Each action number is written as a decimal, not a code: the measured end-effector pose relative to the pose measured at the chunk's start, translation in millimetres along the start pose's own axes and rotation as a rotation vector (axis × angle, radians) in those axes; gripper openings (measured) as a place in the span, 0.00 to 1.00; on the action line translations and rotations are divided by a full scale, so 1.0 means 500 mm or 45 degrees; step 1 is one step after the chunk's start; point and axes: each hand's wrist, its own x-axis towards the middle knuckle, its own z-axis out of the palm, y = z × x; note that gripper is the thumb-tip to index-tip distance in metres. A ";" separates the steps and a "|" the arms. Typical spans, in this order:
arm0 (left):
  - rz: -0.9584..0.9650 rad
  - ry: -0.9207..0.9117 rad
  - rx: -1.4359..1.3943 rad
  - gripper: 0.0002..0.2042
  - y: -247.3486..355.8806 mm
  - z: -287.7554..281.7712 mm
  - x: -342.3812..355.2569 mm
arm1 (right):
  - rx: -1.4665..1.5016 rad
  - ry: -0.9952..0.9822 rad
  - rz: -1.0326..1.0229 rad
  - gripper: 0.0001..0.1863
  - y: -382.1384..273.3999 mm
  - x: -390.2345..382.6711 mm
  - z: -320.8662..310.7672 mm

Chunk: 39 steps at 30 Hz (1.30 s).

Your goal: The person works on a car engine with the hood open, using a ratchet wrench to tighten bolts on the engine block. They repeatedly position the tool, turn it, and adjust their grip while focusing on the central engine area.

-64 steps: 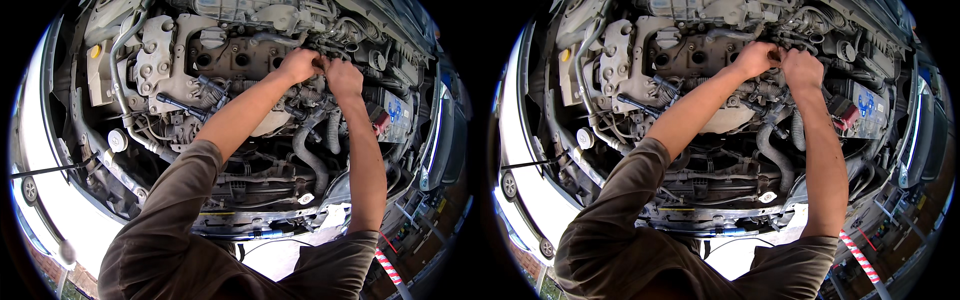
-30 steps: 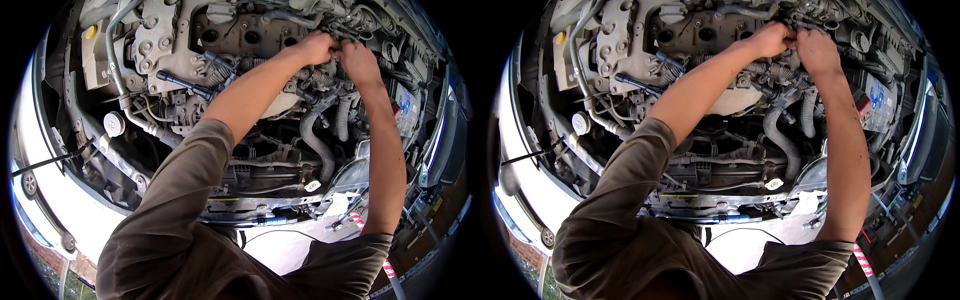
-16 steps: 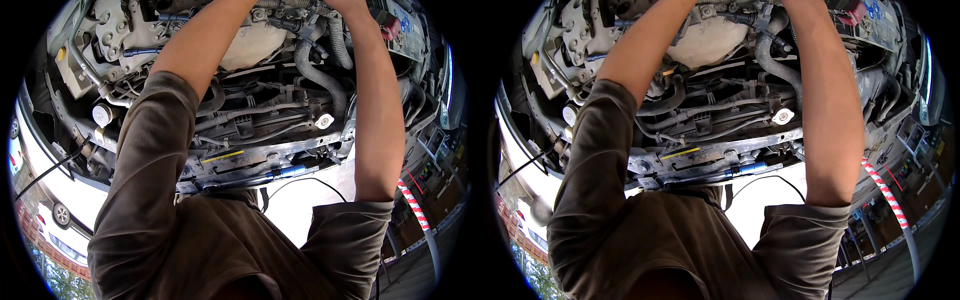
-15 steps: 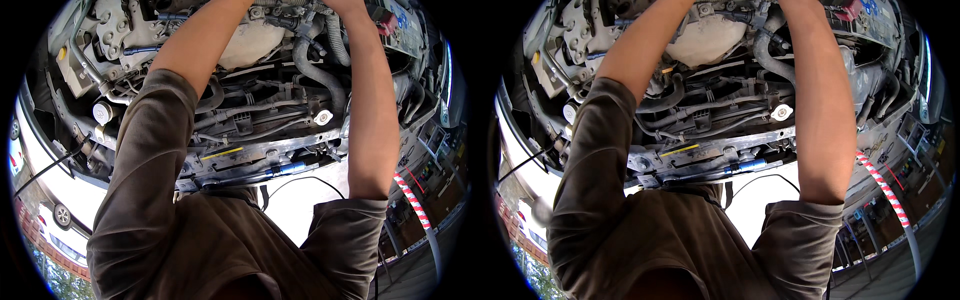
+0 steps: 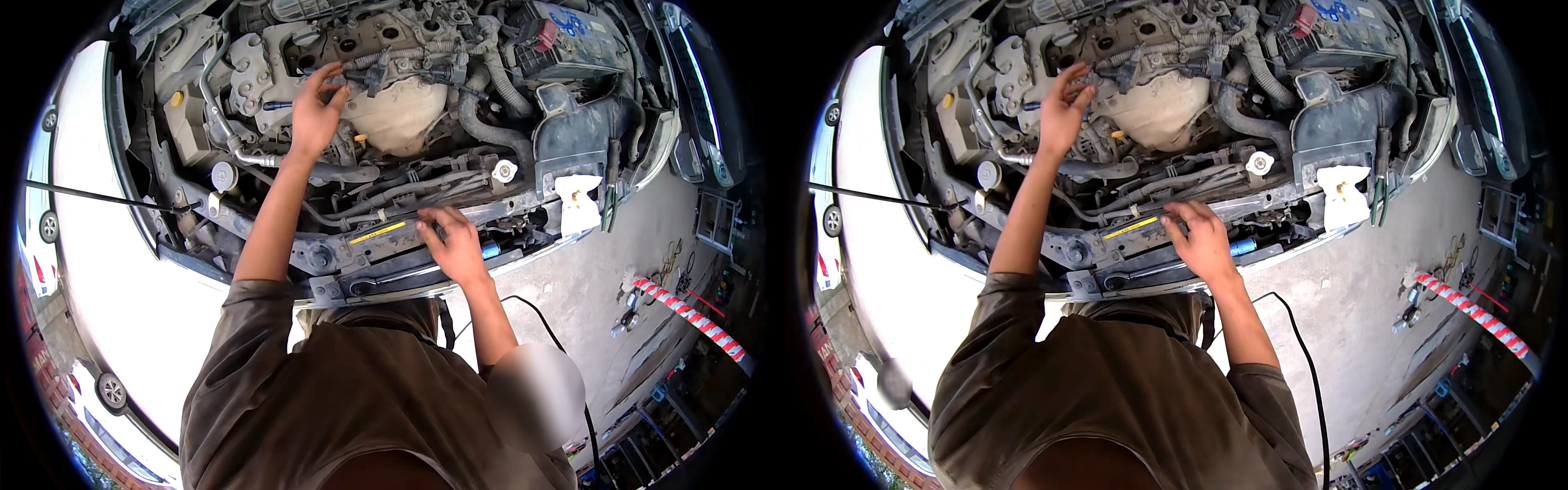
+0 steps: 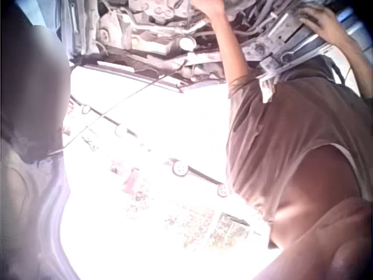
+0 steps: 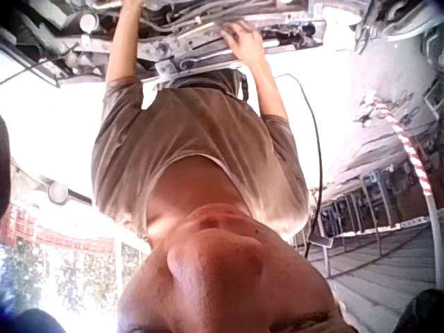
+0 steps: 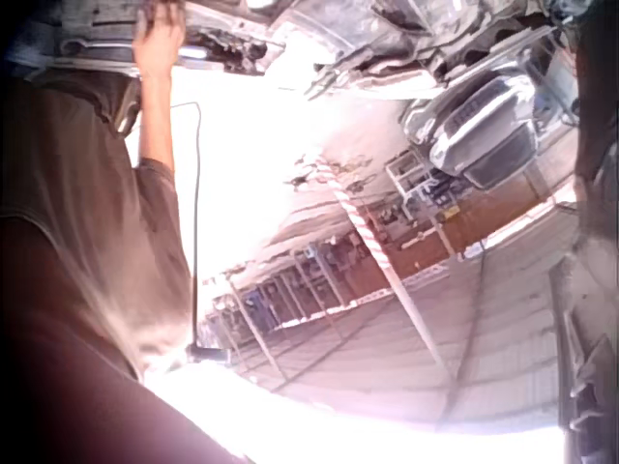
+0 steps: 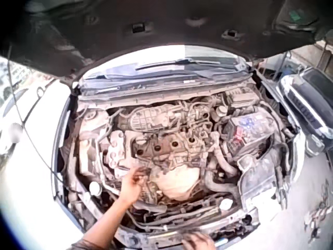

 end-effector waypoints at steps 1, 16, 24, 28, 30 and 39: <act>-0.047 -0.069 0.160 0.20 0.011 -0.033 -0.047 | -0.133 0.022 -0.096 0.10 0.026 -0.050 0.011; 0.384 -0.717 0.930 0.19 0.071 -0.041 -0.557 | -0.905 -0.446 0.952 0.17 0.201 -0.477 -0.220; 0.544 -0.767 1.136 0.13 0.035 -0.017 -0.581 | -0.439 0.223 -0.019 0.13 0.048 -0.284 -0.216; 0.603 -0.650 1.108 0.11 0.039 -0.014 -0.572 | -0.569 -0.148 -0.368 0.24 0.061 -0.225 -0.106; 0.472 -0.674 1.047 0.11 0.056 -0.019 -0.571 | -0.642 -0.271 -0.368 0.25 0.052 -0.208 -0.078; 0.848 -0.876 0.979 0.16 0.169 -0.067 -0.452 | -0.615 -0.287 -0.446 0.12 0.094 -0.132 -0.052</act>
